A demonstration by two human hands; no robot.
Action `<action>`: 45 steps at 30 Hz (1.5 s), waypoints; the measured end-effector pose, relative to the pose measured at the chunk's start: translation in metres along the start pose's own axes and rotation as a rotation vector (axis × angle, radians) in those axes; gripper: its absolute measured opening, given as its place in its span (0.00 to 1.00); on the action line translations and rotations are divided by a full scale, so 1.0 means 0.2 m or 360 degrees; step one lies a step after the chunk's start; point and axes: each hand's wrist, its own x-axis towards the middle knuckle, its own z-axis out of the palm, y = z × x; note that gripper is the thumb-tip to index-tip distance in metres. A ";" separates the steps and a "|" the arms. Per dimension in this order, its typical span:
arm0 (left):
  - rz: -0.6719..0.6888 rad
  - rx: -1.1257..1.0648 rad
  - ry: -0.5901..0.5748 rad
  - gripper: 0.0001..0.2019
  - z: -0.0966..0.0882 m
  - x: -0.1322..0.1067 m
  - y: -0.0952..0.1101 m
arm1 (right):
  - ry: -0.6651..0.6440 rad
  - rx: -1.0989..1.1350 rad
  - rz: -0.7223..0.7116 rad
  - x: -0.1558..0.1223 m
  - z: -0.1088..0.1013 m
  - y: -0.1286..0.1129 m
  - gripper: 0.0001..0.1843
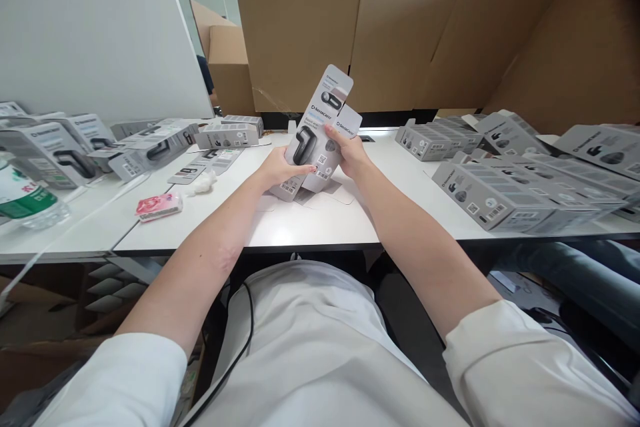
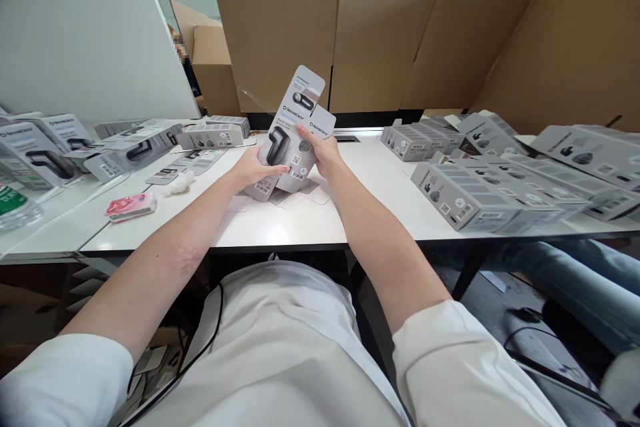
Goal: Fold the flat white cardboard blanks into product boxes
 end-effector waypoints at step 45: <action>-0.0138 -0.0440 0.0521 0.30 -0.03 0.05 -0.01 | -0.0213 -0.0307 0.0002 -0.01 -0.04 0.09 0.43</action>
